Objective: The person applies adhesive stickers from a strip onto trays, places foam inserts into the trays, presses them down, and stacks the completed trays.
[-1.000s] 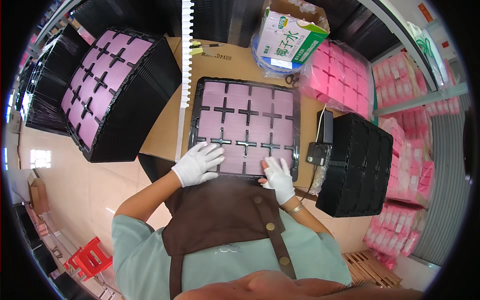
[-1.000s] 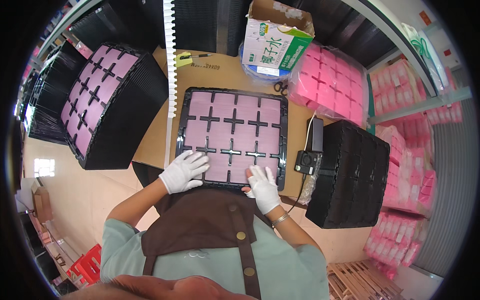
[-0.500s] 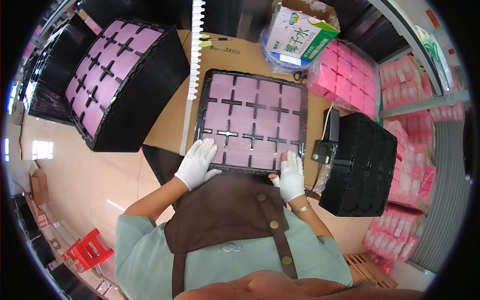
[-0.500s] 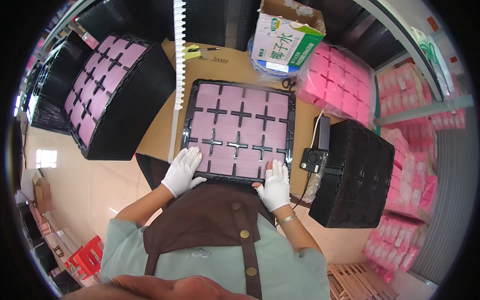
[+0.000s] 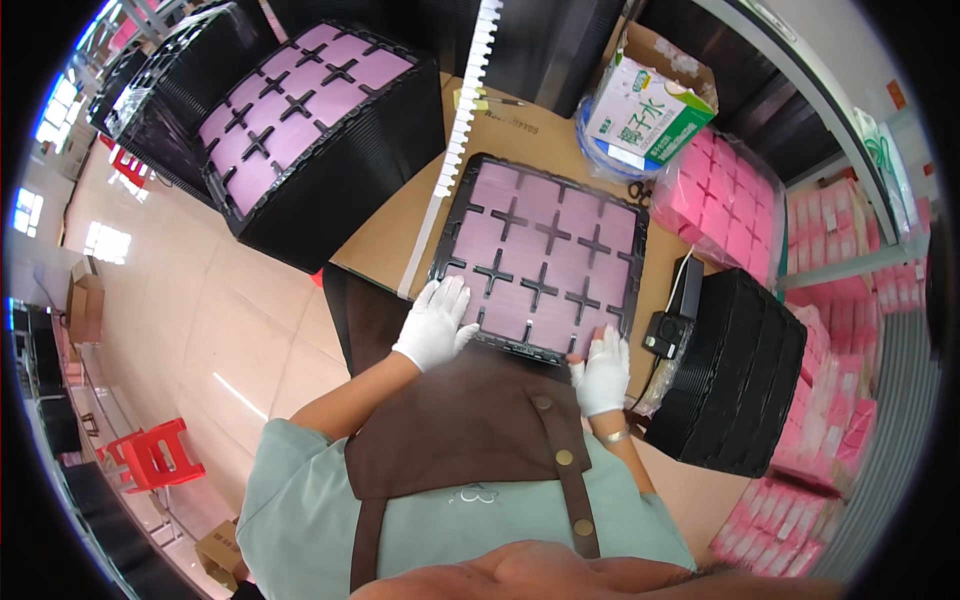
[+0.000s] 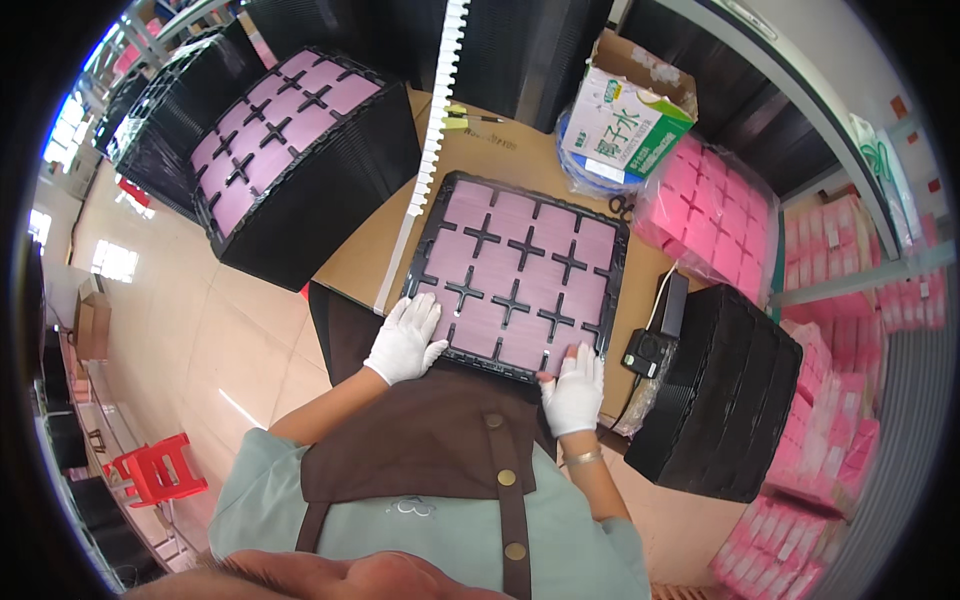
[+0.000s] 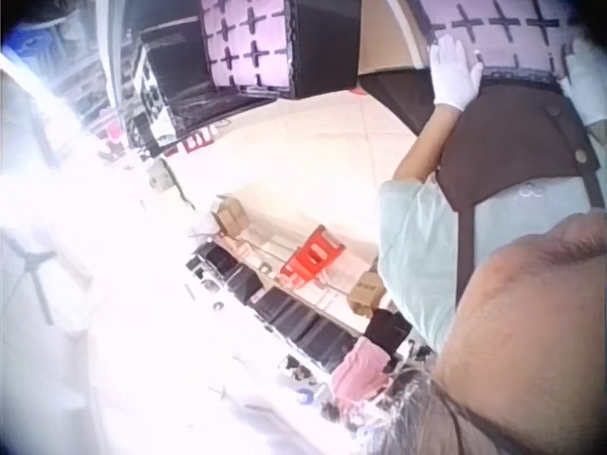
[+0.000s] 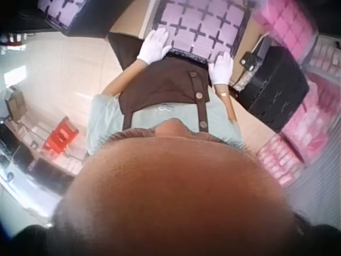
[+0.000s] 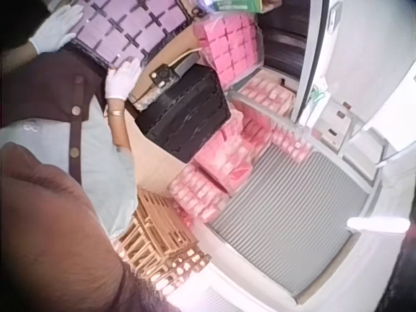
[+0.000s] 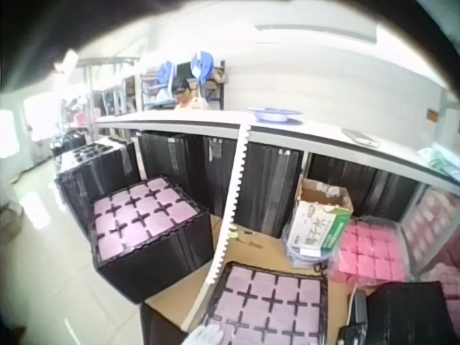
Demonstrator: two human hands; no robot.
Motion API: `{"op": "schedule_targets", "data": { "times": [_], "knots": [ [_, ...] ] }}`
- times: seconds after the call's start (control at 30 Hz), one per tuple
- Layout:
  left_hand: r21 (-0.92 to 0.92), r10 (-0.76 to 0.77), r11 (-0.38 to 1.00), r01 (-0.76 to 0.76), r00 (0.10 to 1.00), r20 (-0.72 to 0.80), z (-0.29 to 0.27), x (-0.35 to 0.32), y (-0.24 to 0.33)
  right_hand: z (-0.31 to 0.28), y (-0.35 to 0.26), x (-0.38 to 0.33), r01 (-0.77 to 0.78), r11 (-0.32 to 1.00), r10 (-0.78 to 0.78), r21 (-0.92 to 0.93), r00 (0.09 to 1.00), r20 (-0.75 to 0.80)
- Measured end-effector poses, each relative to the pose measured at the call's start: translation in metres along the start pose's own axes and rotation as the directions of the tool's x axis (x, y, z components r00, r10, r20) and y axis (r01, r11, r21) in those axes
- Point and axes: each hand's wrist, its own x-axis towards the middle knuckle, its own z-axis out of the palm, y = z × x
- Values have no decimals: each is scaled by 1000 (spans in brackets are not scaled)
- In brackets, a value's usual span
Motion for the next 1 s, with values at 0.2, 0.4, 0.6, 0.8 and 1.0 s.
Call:
{"op": "schedule_targets", "data": {
  "times": [0.2, 0.4, 0.6, 0.8, 1.0],
  "knots": [
    [-241, -113, 931, 275, 843, 526, -35, 28, -1, -54, -20, 48, -335, 935, 260, 115, 870, 419],
    [-147, -248, 963, 226, 956, -156, 22, 88, -39, 30, -65, 166, 243, 858, -284, 452, 959, 23],
    [-269, -420, 898, 347, 858, -295, 66, 58, -10, 99, -109, 275, 278, 783, -486, 557, 832, 269],
    [-474, -563, 747, 466, 823, -78, 28, -19, -6, 82, -91, 296, 345, 845, -471, 409, 843, 262],
    [-423, -733, 629, 652, 679, -42, 17, -3, -20, 106, -101, 323, 274, 749, -548, 603, 768, 332]
  ]
}}
